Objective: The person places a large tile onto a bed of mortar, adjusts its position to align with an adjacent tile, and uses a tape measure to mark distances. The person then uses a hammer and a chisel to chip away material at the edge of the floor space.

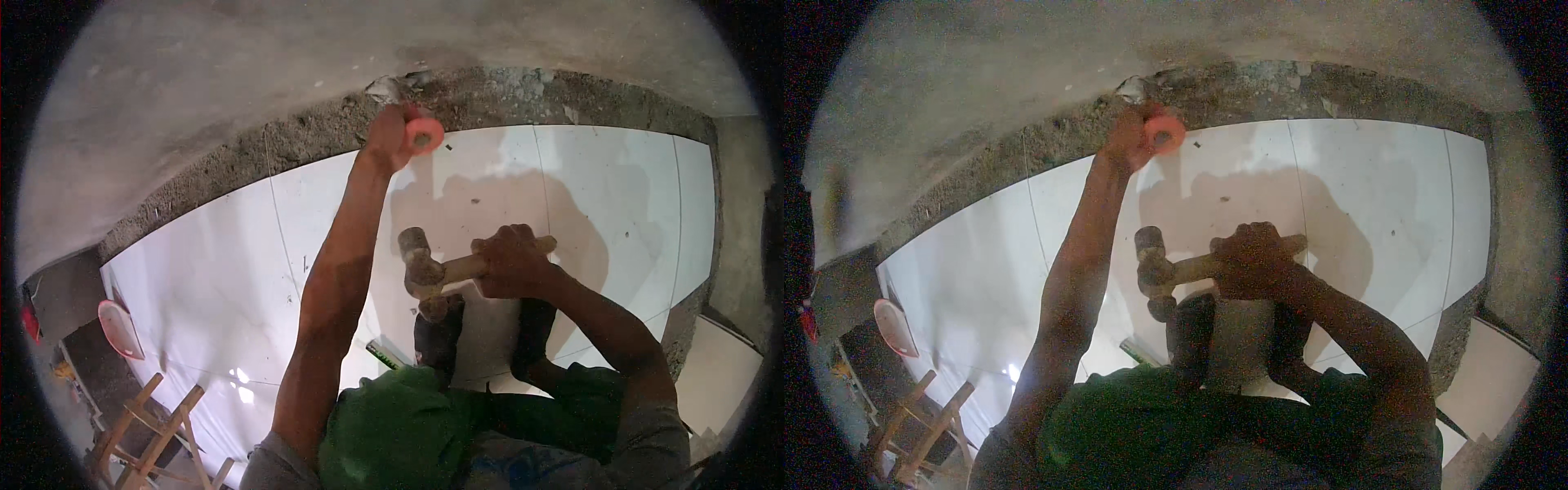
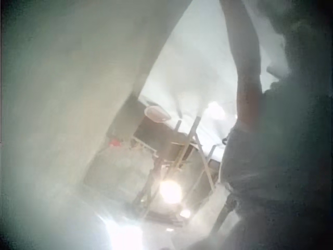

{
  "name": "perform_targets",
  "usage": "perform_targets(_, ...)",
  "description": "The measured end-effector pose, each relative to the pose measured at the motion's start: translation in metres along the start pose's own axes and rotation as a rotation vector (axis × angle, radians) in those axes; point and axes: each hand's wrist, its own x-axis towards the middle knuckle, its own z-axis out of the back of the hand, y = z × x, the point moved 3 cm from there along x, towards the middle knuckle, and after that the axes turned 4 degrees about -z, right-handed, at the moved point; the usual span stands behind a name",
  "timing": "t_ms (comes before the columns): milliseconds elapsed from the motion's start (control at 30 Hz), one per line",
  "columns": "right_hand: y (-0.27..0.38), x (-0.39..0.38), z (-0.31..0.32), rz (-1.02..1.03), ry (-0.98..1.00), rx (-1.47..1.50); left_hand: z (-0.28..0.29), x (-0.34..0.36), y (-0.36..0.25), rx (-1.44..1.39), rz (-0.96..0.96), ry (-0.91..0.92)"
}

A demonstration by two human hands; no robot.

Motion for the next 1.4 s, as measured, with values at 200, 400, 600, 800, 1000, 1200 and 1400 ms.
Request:
perform_targets(200,-0.02,-0.031,-0.024,-0.081,-0.064,0.115,0.01,-0.063,0.036,0.471,0.056,-0.07)
perform_targets(400,-0.02,-0.056,-0.019,-0.157,0.019,0.137,0.03,-0.027,0.016,1.349,-0.126,0.006)
perform_targets(600,-0.026,-0.075,-0.025,-0.203,0.087,0.149,0.05,-0.067,0.049,0.876,0.251,-0.224)
perform_targets(800,-0.028,-0.083,-0.031,-0.168,0.049,0.112,0.029,0.005,0.05,1.206,-0.331,0.038)
perform_targets(1000,-0.026,-0.085,-0.029,-0.222,0.114,0.148,-0.079,0.019,0.093,0.911,-0.067,0.314)
perform_targets(1200,-0.046,-0.088,-0.036,-0.22,0.067,0.078,-0.034,-0.032,0.053,0.25,0.102,0.08)
perform_targets(1400,-0.046,-0.071,-0.024,-0.162,-0.119,0.009,0.02,-0.026,0.045,-0.048,-0.024,0.041)
